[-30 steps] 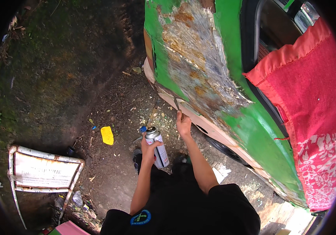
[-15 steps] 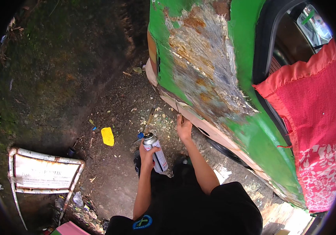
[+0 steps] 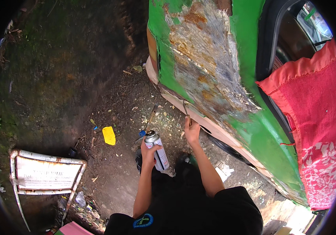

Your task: The person applies a two-part body filler to a damaged area on the side of a green car. They dispense the filler from a can and use a putty knife to spread and smooth the material over the rusted and dented panel.

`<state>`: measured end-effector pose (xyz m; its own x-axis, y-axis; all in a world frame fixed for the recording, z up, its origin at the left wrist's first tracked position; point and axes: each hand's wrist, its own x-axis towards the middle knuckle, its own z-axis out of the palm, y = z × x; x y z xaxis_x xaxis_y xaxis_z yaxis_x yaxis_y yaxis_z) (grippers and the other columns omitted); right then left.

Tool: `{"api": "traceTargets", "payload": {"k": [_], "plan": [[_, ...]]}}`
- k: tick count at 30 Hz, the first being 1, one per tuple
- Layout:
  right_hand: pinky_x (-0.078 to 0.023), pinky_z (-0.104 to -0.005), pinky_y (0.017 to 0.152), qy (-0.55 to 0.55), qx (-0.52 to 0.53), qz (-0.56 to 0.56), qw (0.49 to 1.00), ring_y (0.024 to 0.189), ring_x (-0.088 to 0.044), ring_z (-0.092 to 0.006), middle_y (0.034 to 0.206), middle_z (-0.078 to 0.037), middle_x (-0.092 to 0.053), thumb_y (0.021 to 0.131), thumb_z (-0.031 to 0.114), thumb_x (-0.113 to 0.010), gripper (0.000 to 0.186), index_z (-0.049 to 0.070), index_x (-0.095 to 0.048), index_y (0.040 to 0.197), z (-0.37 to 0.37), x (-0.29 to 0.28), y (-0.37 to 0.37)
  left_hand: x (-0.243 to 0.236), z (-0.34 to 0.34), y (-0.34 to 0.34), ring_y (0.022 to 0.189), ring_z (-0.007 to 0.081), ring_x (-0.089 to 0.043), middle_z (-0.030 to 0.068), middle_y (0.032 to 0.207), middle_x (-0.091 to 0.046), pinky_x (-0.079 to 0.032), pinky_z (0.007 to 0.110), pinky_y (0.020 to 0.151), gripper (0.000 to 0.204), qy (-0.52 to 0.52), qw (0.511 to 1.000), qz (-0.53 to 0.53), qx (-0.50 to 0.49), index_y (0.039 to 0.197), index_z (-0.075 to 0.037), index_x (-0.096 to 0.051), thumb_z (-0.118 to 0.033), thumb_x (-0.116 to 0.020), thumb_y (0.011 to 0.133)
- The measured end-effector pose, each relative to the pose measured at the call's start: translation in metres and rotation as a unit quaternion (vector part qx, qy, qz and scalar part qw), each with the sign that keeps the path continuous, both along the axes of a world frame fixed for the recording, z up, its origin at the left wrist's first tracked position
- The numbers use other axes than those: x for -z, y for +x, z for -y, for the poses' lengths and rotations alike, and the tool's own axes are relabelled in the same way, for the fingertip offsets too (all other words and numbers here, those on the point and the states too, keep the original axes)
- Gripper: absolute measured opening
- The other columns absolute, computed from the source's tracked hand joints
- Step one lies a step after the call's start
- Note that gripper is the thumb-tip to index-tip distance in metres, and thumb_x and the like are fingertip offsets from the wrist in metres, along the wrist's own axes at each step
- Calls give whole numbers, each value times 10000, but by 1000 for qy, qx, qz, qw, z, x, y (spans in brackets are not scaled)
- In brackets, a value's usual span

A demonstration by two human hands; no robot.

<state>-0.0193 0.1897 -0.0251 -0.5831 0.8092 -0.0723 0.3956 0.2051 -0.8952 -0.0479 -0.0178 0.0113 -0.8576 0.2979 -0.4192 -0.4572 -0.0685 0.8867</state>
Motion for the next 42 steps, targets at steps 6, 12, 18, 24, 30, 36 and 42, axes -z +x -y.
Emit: {"api": "traceTargets", "payload": {"k": [6,12,18,24,30,36,42], "plan": [[-456,-455,538,37,-16,-14,999,543,-570,-429,619,-237,-562,989,241,-591,338,-43,-602,806,-6,32,-19,-1,2,3,851,200,-632,54,928,-638,-506,360,782,563,17,1000,12,20,1177,-46,-571,8,-671,626],[-486,-470,580,37,-38,11,999,623,-617,-450,674,-257,-600,989,251,-584,308,-33,-629,880,-13,38,-6,-9,-3,10,834,180,-631,44,923,-646,-495,325,775,503,0,1000,-8,12,1121,-36,-574,9,-693,635],[-493,-480,630,23,-53,-12,998,656,-606,-447,714,-245,-611,979,239,-592,269,-23,-611,920,-11,36,-3,-15,-2,8,821,177,-640,44,903,-649,-503,323,760,506,1,1000,31,2,1119,-34,-572,26,-704,634],[-445,-432,566,60,-55,-35,996,531,-543,-345,598,-196,-568,996,279,-580,377,-35,-614,790,-9,39,-60,-6,-2,10,847,190,-627,45,912,-639,-503,352,778,542,-5,999,-4,36,1132,-58,-575,15,-678,606],[-469,-441,562,33,1,-26,999,524,-582,-372,605,-234,-577,989,310,-590,409,-46,-618,790,15,28,-26,-12,9,12,812,172,-643,44,901,-654,-502,315,751,515,3,1000,-7,18,1123,-29,-569,39,-705,630],[-417,-408,548,-22,28,-25,999,517,-433,-242,582,-156,-521,1015,294,-554,406,-32,-580,775,3,22,42,1,0,16,824,163,-641,43,914,-659,-495,313,743,523,10,998,14,61,1141,-38,-570,26,-710,641],[-432,-424,585,-126,47,-17,991,553,-495,-251,603,-162,-540,1011,340,-552,426,-37,-610,821,2,36,67,-5,-29,20,817,174,-634,37,894,-647,-489,317,741,510,18,993,49,110,1125,-49,-577,2,-713,636]]}}
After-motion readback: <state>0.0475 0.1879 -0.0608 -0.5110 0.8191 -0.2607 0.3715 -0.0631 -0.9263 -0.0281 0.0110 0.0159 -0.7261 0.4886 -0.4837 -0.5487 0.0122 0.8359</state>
